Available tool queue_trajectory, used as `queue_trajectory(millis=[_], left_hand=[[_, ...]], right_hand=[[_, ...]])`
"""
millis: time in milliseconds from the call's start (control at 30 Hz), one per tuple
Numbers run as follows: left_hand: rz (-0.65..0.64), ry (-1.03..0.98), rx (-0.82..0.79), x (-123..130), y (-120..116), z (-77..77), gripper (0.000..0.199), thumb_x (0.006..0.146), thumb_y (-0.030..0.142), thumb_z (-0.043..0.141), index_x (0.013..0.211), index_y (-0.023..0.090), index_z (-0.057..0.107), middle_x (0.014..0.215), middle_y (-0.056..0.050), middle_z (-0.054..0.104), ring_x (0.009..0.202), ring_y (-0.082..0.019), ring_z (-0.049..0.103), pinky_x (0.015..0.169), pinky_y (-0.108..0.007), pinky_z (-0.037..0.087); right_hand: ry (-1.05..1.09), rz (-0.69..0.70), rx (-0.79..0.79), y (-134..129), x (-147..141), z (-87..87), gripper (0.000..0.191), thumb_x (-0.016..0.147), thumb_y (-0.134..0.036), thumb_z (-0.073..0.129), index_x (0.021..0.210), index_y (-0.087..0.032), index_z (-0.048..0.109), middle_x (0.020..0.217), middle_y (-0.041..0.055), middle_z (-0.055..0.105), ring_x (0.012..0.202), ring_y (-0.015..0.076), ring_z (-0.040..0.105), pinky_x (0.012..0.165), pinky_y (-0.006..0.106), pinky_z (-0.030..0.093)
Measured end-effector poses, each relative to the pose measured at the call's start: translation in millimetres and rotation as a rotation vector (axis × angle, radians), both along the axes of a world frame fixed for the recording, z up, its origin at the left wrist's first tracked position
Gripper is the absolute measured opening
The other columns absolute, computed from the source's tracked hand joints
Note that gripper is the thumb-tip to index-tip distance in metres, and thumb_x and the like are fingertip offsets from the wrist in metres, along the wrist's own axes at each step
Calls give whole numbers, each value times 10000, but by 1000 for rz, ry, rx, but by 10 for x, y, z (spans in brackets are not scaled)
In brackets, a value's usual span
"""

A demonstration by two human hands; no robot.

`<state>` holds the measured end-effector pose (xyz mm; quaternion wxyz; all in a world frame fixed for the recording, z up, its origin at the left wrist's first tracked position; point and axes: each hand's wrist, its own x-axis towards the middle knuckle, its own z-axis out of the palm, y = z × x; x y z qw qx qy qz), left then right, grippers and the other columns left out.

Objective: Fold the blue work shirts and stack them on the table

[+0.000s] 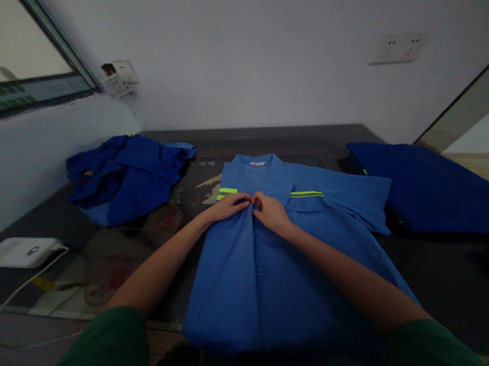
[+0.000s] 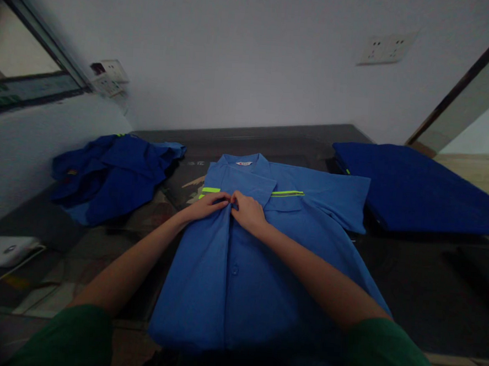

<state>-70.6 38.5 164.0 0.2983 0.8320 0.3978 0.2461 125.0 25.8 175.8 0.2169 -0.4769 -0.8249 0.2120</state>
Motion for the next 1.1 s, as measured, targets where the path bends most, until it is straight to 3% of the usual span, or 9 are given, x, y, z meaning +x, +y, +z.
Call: queue_trajectory(millis=[300, 600, 867, 1100], left_hand=[[-41, 14, 54, -12, 3, -22, 226, 922, 333, 500, 971, 163, 640, 977, -71, 666, 936, -191, 603, 888, -333, 454], [-70, 28, 123, 29, 1, -24, 191, 933, 305, 489, 895, 171, 621, 978, -71, 626, 935, -177, 576, 892, -324, 445], [-28, 171, 140, 90, -22, 15, 180, 931, 295, 488, 880, 187, 623, 976, -49, 614, 939, -177, 557, 903, -329, 427], [122, 325, 240, 226, -157, 7, 121, 905, 294, 515, 921, 194, 580, 986, -47, 593, 960, -209, 530, 884, -363, 415]], right_hand=[[90, 24, -40, 110, 69, -36, 50, 794, -139, 593, 792, -164, 636, 745, 25, 668, 688, 147, 593, 613, 226, 372], [76, 109, -121, -58, 252, 48, 126, 806, -203, 677, 911, -133, 668, 737, 17, 634, 668, 133, 558, 618, 235, 381], [-52, 225, 98, -172, 347, -39, 126, 839, -131, 628, 947, -159, 685, 929, 62, 619, 904, 175, 556, 834, 284, 428], [-387, 336, 389, -287, 436, -19, 276, 944, -174, 466, 1131, -178, 670, 1053, 120, 613, 967, 228, 535, 842, 344, 430]])
